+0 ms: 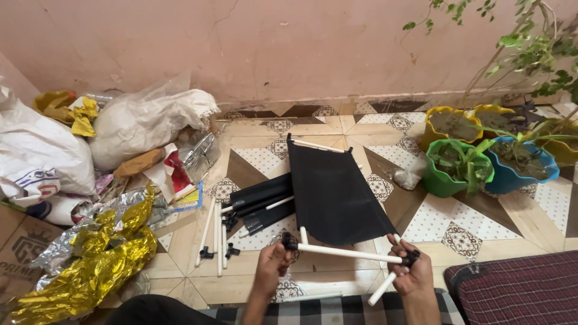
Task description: The person assembles a small folding chair or stool by connecting white plastic poles with black connectors and attaching a black fabric seat. They insert poles into joints, secure the frame, and attach the fabric panel to the structure.
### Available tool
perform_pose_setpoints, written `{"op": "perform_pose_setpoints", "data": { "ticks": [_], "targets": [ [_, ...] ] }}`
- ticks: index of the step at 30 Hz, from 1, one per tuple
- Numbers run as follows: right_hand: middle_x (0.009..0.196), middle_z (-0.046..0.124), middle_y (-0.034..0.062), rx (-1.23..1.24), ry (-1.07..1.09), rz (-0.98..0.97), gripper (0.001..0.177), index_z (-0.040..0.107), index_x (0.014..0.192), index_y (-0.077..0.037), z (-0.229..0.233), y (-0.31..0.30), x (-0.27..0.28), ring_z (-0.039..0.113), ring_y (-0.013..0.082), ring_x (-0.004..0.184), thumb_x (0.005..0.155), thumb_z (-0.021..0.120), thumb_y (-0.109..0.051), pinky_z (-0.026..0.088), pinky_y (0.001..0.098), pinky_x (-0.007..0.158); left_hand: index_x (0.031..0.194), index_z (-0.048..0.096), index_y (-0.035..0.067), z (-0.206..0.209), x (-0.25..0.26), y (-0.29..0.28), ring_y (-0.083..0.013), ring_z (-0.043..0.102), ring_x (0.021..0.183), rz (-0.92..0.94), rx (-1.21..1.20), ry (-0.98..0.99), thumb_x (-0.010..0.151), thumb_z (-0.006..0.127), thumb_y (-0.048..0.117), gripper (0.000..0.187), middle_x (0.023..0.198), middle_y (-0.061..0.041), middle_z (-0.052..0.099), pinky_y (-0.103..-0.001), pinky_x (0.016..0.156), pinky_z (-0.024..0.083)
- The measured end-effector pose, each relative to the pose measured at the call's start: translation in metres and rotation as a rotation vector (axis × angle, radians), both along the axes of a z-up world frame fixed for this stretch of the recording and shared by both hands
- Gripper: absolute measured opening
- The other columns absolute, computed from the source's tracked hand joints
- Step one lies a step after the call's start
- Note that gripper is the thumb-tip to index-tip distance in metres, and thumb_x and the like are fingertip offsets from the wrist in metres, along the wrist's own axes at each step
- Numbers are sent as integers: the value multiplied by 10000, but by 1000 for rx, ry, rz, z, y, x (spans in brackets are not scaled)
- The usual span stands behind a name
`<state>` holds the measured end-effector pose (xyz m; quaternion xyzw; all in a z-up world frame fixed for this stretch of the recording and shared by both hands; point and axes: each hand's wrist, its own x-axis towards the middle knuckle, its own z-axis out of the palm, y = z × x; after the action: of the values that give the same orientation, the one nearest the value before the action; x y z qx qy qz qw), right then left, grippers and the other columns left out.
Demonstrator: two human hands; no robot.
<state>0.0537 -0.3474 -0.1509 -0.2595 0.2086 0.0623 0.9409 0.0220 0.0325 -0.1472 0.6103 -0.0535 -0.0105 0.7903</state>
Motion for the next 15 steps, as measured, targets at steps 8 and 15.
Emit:
{"op": "perform_pose_setpoints", "data": {
  "ticks": [8,15],
  "targets": [
    [619,470,-26,23,-30,-40,349,551,1175,108,-2,7,-1,279,69,396,988,522,-186,213,214,308,944,613,50,12,-20,-36,-119,566,611,646,712,-417,1141,326,519,584,685,-35,585,-310,519,434],
    [609,463,-28,5,-16,-70,350,550,1174,123,1,8,-1,274,65,402,980,532,-167,207,213,302,885,613,67,13,-15,-27,-87,366,459,270,91,-7,1029,423,481,478,569,18,463,-261,403,259]
  ]
}}
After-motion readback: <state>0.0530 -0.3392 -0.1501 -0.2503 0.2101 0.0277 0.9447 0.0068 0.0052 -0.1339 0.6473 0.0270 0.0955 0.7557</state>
